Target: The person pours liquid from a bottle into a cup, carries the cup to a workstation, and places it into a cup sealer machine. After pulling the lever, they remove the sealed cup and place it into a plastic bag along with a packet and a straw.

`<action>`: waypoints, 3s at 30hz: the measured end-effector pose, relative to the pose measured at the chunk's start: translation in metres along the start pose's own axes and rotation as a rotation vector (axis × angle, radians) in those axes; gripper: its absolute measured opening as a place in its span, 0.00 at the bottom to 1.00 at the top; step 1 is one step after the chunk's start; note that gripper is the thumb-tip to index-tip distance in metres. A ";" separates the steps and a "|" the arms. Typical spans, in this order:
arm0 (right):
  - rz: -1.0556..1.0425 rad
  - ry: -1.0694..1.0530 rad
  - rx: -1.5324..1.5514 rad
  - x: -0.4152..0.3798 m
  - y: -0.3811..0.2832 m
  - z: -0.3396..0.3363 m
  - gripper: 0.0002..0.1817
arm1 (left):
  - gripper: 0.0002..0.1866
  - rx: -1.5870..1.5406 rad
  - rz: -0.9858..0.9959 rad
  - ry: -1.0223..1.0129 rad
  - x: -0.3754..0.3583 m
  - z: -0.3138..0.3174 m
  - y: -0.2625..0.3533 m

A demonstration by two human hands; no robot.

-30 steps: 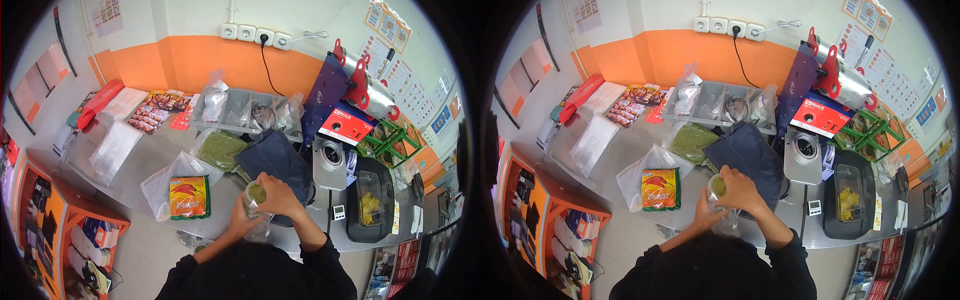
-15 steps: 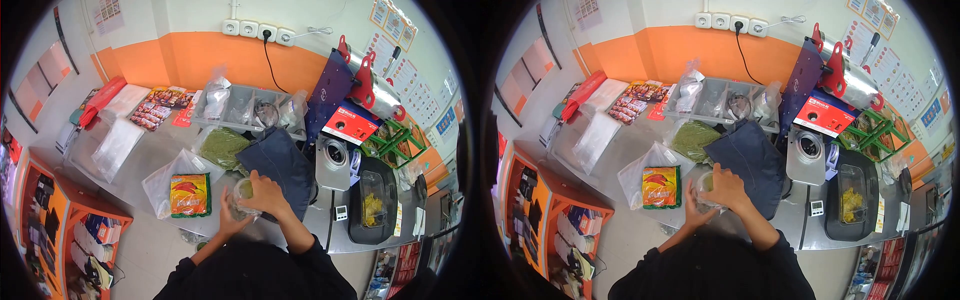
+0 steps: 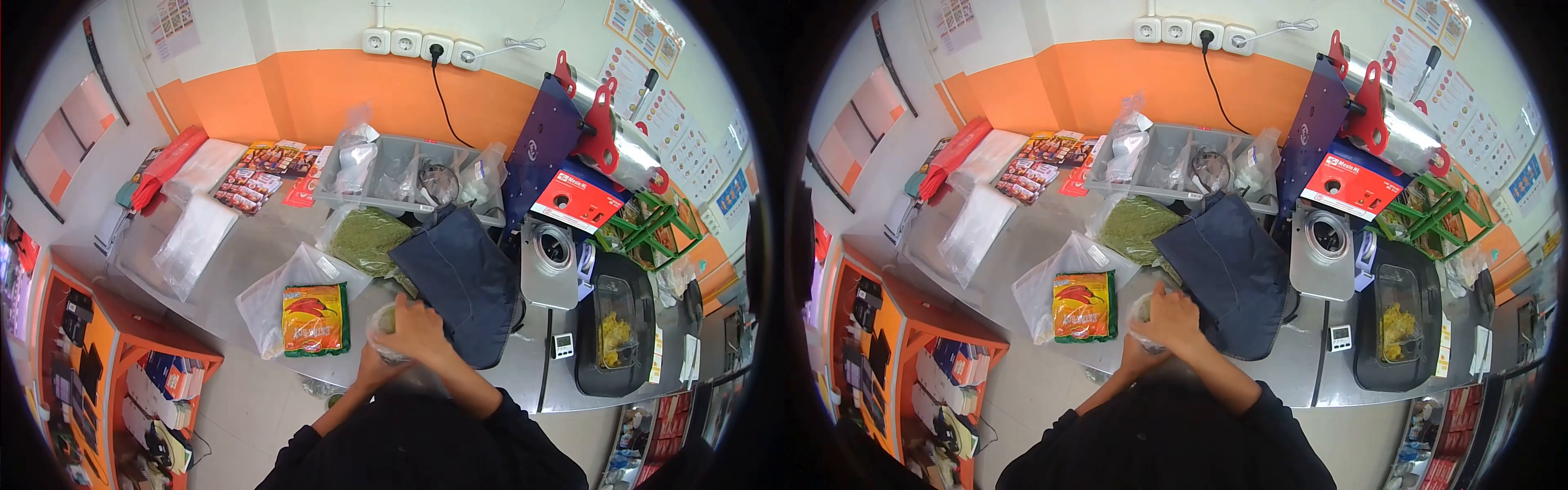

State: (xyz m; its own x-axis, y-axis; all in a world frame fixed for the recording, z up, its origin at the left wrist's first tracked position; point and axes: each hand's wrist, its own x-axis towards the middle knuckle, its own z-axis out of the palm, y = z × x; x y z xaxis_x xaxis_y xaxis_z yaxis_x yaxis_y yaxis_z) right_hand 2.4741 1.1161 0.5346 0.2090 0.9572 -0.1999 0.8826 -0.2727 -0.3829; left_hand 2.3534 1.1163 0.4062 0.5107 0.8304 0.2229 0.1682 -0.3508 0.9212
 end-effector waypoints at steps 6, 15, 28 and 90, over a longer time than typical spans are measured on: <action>-0.344 0.173 -0.016 -0.032 0.011 0.031 0.37 | 0.44 -0.058 0.068 0.087 0.003 -0.007 -0.031; -0.482 0.377 0.092 -0.091 -0.007 -0.110 0.38 | 0.49 -0.726 -0.319 -0.193 0.007 -0.028 -0.007; -0.254 0.114 0.612 -0.045 0.021 0.011 0.21 | 0.06 0.222 0.105 0.412 -0.006 -0.079 0.120; -0.750 0.144 0.336 -0.063 -0.007 -0.141 0.11 | 0.21 0.513 0.473 -0.077 0.016 -0.051 0.007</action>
State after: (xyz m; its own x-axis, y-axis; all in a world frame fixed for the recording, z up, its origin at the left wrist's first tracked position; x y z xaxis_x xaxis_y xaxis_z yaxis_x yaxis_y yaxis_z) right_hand 2.5139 1.0714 0.6775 -0.3119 0.8932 0.3238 0.6411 0.4494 -0.6221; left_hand 2.3194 1.1490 0.4329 0.6825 0.5115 0.5221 0.2802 -0.8428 0.4595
